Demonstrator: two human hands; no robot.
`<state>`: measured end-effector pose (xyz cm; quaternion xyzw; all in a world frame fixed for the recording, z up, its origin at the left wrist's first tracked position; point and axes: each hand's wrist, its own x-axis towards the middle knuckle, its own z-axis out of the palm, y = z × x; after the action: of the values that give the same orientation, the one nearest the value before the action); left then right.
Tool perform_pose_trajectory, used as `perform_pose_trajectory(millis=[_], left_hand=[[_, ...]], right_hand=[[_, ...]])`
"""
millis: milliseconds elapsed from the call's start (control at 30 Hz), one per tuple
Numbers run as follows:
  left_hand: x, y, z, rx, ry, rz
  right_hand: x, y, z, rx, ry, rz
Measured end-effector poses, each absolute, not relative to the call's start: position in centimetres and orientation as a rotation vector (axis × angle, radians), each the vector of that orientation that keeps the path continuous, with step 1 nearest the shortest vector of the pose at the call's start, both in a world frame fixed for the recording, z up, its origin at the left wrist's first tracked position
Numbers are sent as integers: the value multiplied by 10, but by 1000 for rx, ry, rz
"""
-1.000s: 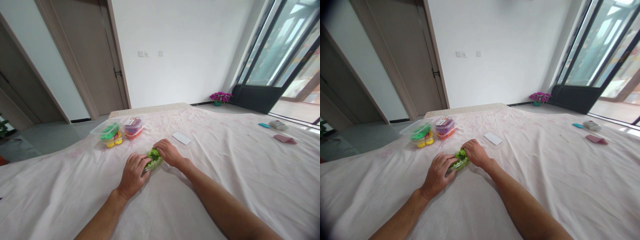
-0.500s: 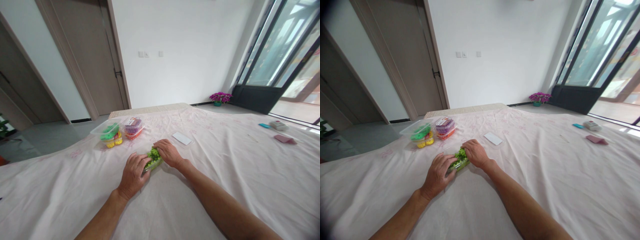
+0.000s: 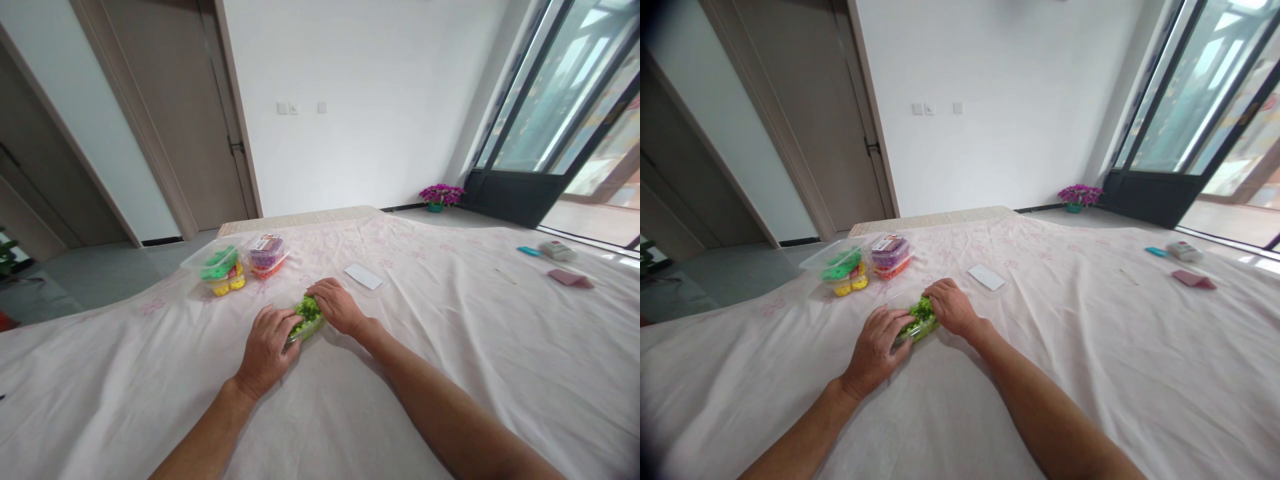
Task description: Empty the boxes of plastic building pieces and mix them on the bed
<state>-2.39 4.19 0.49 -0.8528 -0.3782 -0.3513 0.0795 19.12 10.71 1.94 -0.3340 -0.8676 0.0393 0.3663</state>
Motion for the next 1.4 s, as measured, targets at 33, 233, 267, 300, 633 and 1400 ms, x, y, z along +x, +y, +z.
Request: perform_pose_trajectory(millis=[33, 233, 267, 300, 633, 1400], left_hand=[[-24, 42, 5, -2549, -1131, -1052], [-24, 42, 5, -2545, -1132, -1048], [-24, 42, 5, -2543, -1131, -1050], [-24, 41, 6, -2541, -1132, -1051], [-24, 41, 4, -2549, -1134, -1051], [-25, 41, 6, -2541, -1171, -1073]], right_hand=[[191, 107, 19, -861, -2230, 102], [191, 107, 19, -875, -2232, 110], [191, 107, 19, -875, -2232, 112], [191, 108, 19, -875, -2232, 114], [191, 109, 18, -870, -2230, 105], [194, 111, 23, -806, -2246, 178]])
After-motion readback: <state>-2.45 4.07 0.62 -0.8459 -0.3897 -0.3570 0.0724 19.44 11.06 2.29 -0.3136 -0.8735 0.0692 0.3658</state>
